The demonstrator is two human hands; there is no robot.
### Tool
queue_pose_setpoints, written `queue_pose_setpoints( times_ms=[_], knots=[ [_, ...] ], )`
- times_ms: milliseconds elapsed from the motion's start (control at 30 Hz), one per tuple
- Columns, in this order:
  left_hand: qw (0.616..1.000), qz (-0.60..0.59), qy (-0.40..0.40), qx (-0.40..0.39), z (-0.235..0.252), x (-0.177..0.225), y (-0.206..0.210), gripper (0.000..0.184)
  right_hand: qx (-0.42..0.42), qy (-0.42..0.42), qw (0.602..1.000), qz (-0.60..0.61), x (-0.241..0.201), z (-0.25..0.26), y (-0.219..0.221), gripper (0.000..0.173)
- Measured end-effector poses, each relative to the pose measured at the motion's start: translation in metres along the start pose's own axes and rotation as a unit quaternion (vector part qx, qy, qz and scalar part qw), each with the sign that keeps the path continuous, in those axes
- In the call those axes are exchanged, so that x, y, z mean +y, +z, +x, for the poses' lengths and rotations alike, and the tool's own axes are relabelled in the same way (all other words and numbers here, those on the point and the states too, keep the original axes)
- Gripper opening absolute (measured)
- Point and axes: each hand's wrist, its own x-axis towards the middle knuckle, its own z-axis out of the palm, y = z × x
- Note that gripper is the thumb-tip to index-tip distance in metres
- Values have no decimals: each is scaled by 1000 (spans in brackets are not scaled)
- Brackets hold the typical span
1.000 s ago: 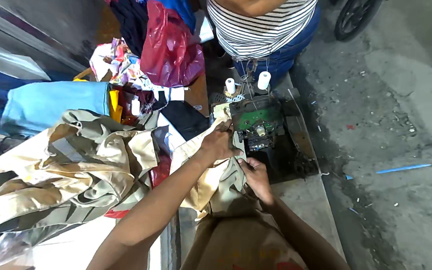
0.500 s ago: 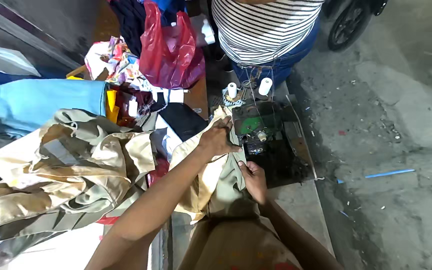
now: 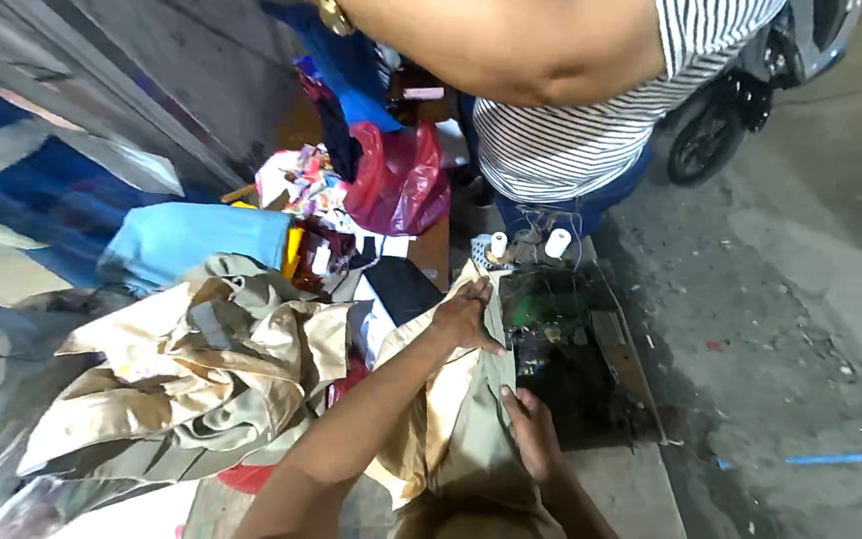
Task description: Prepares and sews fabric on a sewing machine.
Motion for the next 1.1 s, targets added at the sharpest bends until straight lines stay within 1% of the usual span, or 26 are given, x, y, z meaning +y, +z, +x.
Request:
queue_pose_setpoints(
  times_ms=[100,167,267,400,533,667,767,833,867,900,933,1000,1033,1067,1100],
  knots=[
    [1000,-24,3,15,2,-5,-1,129,-11,-32,999,12,12,-8,1,20],
    [999,-31,6,30,0,-10,3,129,-5,-41,999,3,11,-11,2,22],
    [997,-14,28,68,4,-14,12,137,26,-36,999,-10,11,-10,-1,26],
    [998,5,35,45,16,-23,5,139,30,-39,998,-46,9,-4,-2,26],
    [998,6,35,59,17,-26,1,136,41,-60,996,-54,5,-3,-2,24],
    [998,3,29,54,23,-28,-7,133,59,-51,994,-75,-8,-2,-2,26],
    [999,2,17,52,27,-28,-10,133,50,-49,995,-70,-10,2,-5,22],
    [997,9,8,78,26,-26,-17,130,30,-41,997,-51,-12,6,-6,19],
    [995,5,-4,102,20,-21,-20,126,19,-33,998,-45,-13,8,-7,19],
    [991,-6,-21,134,8,-14,-20,118,8,-28,999,-44,-14,7,-8,19],
    [984,-20,-36,176,-9,-4,-15,104,-2,-26,998,-49,-14,5,-8,20],
    [959,-66,-33,275,-50,19,16,68,-23,-27,998,-51,-7,-3,-11,19],
    [946,-83,-16,312,-66,31,34,46,-32,-29,998,-47,-4,-4,-12,19],
    [935,-91,12,342,-74,40,51,30,-38,-30,998,-41,-3,-2,-13,19],
    [932,-90,32,348,-76,46,64,26,-42,-27,998,-33,-3,0,-13,18]
  ],
)
